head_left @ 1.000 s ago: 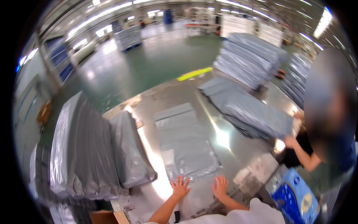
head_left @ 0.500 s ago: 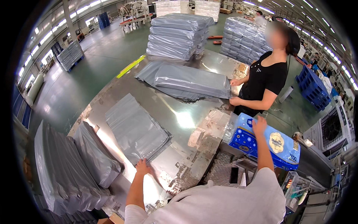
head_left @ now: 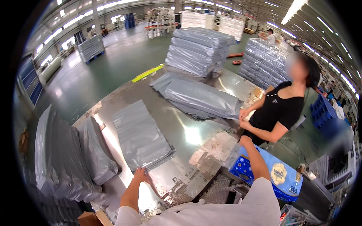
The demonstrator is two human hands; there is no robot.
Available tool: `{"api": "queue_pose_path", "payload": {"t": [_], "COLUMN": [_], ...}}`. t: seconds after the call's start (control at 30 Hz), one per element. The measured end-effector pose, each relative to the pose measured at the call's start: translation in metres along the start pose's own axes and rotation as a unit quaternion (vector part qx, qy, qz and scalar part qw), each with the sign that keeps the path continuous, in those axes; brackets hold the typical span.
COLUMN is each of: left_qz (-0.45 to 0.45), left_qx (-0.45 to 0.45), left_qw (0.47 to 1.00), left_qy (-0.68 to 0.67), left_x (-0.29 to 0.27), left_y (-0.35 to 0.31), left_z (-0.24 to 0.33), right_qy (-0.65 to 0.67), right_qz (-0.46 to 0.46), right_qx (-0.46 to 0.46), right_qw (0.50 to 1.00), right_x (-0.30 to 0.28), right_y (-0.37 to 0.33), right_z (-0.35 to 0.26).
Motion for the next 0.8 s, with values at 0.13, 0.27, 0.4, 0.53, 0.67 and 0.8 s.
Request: {"api": "queue_pose_path", "payload": {"t": [0.13, 0.27, 0.4, 0.53, 0.67, 0.8], "left_qz": [0.005, -0.007, 0.026, 0.047, 0.052, 0.02], "left_qx": [-0.007, -0.004, -0.029, -0.043, -0.055, -0.066], "left_qw": [1.0, 1.0, 0.999, 0.998, 0.997, 0.998], "left_qy": [-0.018, -0.028, 0.0, 0.027, -0.002, 0.004], "left_x": [0.008, 0.003, 0.005, 0.006, -0.001, -0.006], "left_y": [0.002, 0.008, -0.015, -0.019, -0.017, -0.026], "left_z": [-0.005, 0.008, -0.001, 0.01, 0.012, 0.006], "right_qy": [-0.16, -0.205, -0.143, 0.023, -0.018, 0.093], "right_qz": [-0.076, -0.251, -0.412, -0.435, -0.395, -0.349], "right_qx": [-0.067, -0.04, -0.24, -0.311, -0.442, -0.471], "right_qw": [0.982, 0.945, 0.867, 0.845, 0.805, 0.805], "right_x": [0.044, 0.041, 0.094, 0.081, 0.064, 0.019], "right_y": [0.005, -0.027, -0.035, -0.106, -0.149, -0.15], "right_z": [-0.017, -0.013, -0.059, -0.139, -0.264, -0.423]}}
Point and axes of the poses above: each hand's wrist, its own y-axis towards the middle knuckle, its own x-axis out of the palm, z = x × y, the point moved 7 cm from there along y, towards the middle knuckle, and after that the axes turned 9 degrees about y, right-handed, at the moved point
